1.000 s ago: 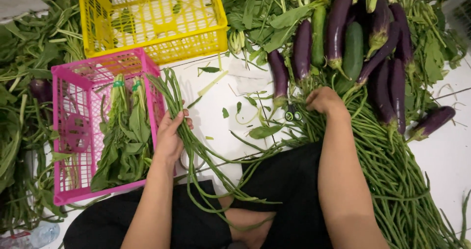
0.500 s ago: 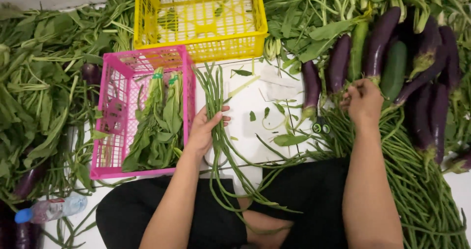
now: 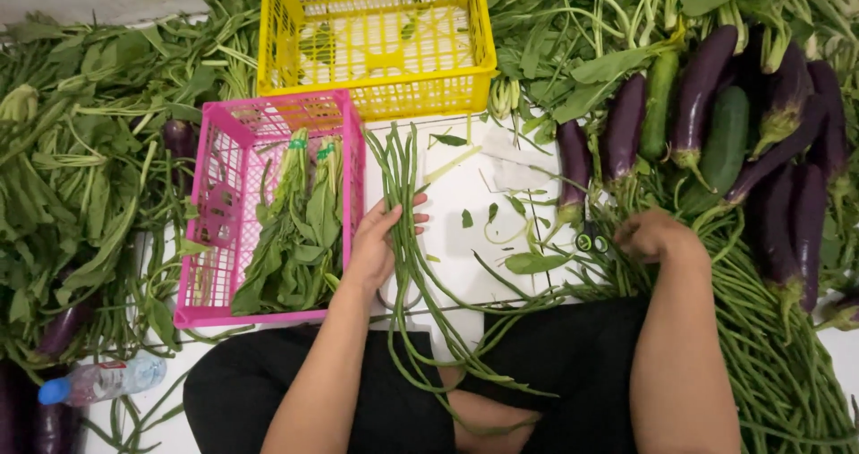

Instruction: Sorting and bunching leafy greens and long beans, then securing the bunches with plastic ties.

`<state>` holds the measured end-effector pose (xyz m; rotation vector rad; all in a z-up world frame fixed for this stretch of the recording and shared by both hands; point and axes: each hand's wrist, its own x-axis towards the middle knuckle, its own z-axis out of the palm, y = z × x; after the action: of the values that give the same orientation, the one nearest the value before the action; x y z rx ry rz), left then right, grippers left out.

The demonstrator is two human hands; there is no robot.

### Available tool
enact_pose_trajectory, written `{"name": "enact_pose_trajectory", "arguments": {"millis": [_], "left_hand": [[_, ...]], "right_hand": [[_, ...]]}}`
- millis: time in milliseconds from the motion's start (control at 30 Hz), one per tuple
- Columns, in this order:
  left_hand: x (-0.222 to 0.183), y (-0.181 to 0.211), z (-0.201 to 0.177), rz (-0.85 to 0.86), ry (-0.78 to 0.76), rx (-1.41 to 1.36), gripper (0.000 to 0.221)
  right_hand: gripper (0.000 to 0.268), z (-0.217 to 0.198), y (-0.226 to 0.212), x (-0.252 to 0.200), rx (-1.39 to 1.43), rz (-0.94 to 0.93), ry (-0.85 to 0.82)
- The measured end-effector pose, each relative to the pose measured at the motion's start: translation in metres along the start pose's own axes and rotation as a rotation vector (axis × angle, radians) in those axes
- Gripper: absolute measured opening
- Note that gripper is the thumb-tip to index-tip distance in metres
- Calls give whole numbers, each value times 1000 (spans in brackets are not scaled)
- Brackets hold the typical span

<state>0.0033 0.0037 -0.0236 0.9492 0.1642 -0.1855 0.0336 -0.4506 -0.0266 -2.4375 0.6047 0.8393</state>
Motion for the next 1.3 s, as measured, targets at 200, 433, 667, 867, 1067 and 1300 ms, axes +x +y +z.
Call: {"name": "enact_pose_trajectory", "arguments": {"millis": [200, 433, 667, 867, 1067, 1300], "left_hand": [[-10, 18, 17, -64, 22, 53, 36], [-11, 20, 19, -54, 13, 61, 36], [-12, 20, 20, -39, -8, 54, 35], [-13, 22, 23, -33, -19, 101, 33], [-10, 16, 16, -15, -71, 100, 34], [-2, 2, 7, 15, -75, 32, 35]], "right_hand": [[32, 0, 18, 10, 26, 77, -181], [19, -7, -7, -24, 146, 110, -107], [19, -5, -7, -15, 247, 28, 8], [15, -7, -9, -18, 66, 70, -169], [29, -4, -14, -22, -45, 121, -289], [38, 15, -78, -69, -126, -157, -20]]}}
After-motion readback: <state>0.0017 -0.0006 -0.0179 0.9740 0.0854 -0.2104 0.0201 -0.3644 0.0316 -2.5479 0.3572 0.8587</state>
